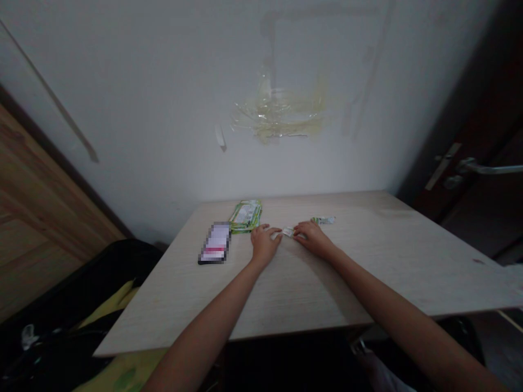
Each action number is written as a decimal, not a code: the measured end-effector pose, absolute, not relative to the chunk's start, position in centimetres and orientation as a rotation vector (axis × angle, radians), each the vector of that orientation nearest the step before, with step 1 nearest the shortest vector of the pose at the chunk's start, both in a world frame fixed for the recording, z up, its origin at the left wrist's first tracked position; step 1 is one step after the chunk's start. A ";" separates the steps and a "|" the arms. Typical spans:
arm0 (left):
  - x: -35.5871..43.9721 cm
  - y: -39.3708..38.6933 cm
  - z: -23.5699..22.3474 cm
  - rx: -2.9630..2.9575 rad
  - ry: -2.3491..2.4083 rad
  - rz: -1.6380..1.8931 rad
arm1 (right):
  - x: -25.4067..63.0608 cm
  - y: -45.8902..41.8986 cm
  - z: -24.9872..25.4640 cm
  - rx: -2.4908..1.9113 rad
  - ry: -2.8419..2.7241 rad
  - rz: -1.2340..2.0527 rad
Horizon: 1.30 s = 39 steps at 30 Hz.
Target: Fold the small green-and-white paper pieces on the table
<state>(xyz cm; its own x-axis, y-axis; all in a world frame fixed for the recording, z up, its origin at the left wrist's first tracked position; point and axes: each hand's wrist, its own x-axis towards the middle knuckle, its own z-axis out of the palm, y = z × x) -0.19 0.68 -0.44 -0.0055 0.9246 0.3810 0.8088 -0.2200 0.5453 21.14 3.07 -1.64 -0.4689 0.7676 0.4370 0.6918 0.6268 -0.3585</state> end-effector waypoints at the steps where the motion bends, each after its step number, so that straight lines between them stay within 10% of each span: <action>1: -0.2 0.6 -0.4 2.111 1.841 1.020 | 21.1 3.1 -1.6 -1.139 -2.283 0.168; 39: -0.3 0.5 -0.5 2.271 1.837 0.712 | 21.1 3.2 -1.6 -1.022 -2.284 0.153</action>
